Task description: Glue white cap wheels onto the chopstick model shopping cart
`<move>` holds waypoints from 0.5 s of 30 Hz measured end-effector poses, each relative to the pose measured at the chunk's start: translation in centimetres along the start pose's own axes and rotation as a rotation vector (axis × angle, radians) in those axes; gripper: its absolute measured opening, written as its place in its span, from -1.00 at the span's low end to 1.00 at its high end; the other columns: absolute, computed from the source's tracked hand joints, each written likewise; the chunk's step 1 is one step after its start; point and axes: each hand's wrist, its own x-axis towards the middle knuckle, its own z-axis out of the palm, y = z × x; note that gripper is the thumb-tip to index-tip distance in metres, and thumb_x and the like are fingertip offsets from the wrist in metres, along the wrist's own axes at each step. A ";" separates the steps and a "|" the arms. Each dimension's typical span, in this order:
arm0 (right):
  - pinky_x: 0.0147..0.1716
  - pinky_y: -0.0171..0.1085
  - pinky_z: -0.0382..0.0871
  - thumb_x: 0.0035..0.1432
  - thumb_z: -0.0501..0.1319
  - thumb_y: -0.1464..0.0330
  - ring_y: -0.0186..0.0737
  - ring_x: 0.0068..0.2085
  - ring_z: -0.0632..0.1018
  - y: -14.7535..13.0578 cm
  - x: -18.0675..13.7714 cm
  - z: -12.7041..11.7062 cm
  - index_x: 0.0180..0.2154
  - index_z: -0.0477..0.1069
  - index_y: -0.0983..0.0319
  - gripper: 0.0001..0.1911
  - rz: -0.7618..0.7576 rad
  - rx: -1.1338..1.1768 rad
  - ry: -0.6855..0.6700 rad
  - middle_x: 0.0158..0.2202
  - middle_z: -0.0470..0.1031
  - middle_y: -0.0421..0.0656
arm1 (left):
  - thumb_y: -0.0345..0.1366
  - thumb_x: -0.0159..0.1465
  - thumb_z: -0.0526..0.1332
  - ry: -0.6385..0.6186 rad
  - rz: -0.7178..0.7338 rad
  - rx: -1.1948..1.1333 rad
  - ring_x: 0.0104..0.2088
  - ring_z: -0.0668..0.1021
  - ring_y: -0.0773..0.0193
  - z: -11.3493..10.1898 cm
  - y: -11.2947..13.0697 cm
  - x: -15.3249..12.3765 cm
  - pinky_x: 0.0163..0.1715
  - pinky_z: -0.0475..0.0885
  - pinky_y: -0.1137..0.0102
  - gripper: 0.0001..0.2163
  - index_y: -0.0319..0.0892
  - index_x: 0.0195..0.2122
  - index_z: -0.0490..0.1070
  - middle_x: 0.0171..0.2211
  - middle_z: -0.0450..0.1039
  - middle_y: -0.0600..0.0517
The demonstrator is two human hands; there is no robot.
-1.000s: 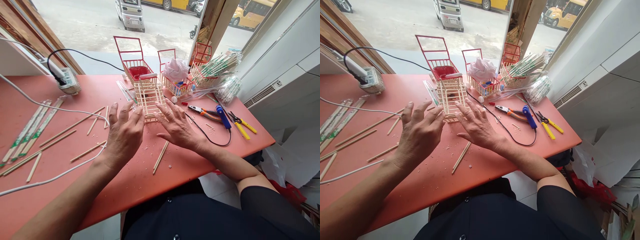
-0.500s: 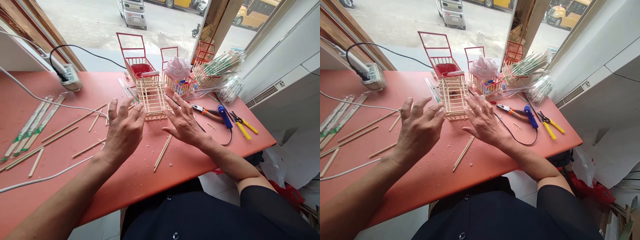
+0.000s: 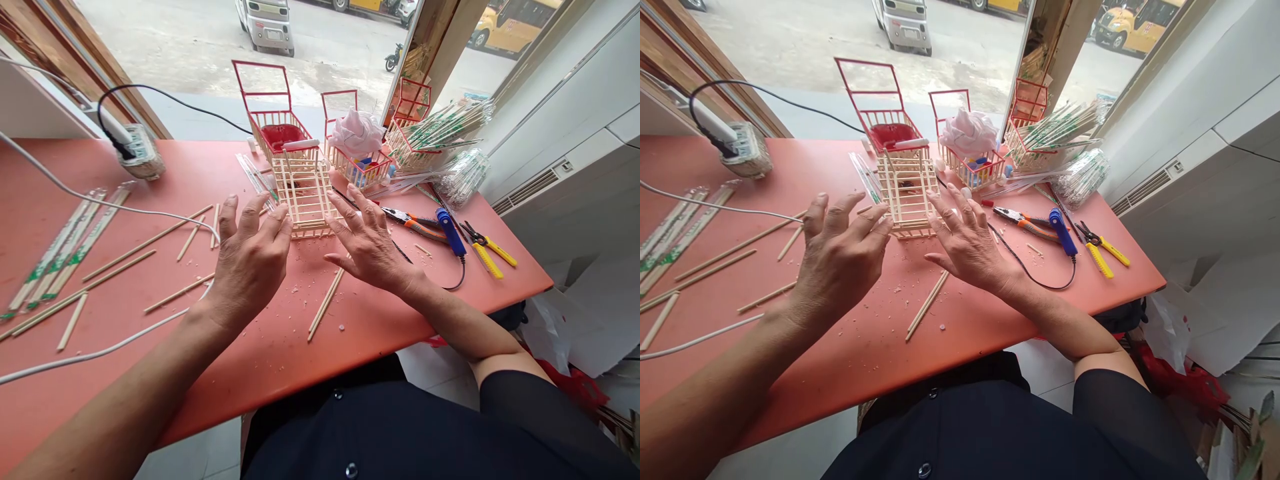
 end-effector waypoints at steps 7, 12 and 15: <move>0.63 0.46 -0.09 0.56 0.27 -0.01 0.47 0.75 -0.02 0.4 -0.2 -0.3 0.45 0.45 0.23 -0.34 0.010 -0.002 0.027 0.74 0.07 0.14 | -0.49 0.47 0.11 -0.024 -0.022 -0.007 0.55 0.43 -0.33 -0.4 0.1 0.1 0.61 0.09 -0.43 -0.53 -0.11 0.32 0.59 0.36 0.62 -0.26; 0.63 0.45 -0.07 0.57 0.26 0.02 0.43 0.75 0.02 0.2 -0.3 -0.2 0.44 0.46 0.27 -0.36 -0.016 -0.025 0.035 0.72 0.11 0.17 | -0.50 0.46 0.11 -0.026 -0.028 -0.011 0.55 0.42 -0.33 -0.3 0.2 0.2 0.61 0.07 -0.45 -0.54 -0.15 0.29 0.59 0.34 0.62 -0.29; 0.64 0.44 -0.07 0.57 0.27 0.02 0.43 0.75 0.03 0.1 -0.2 -0.1 0.43 0.47 0.25 -0.37 -0.021 -0.030 0.037 0.73 0.11 0.13 | -0.51 0.45 0.11 -0.030 -0.017 -0.013 0.56 0.41 -0.36 -0.1 0.1 0.1 0.60 0.06 -0.47 -0.52 -0.16 0.31 0.59 0.37 0.61 -0.30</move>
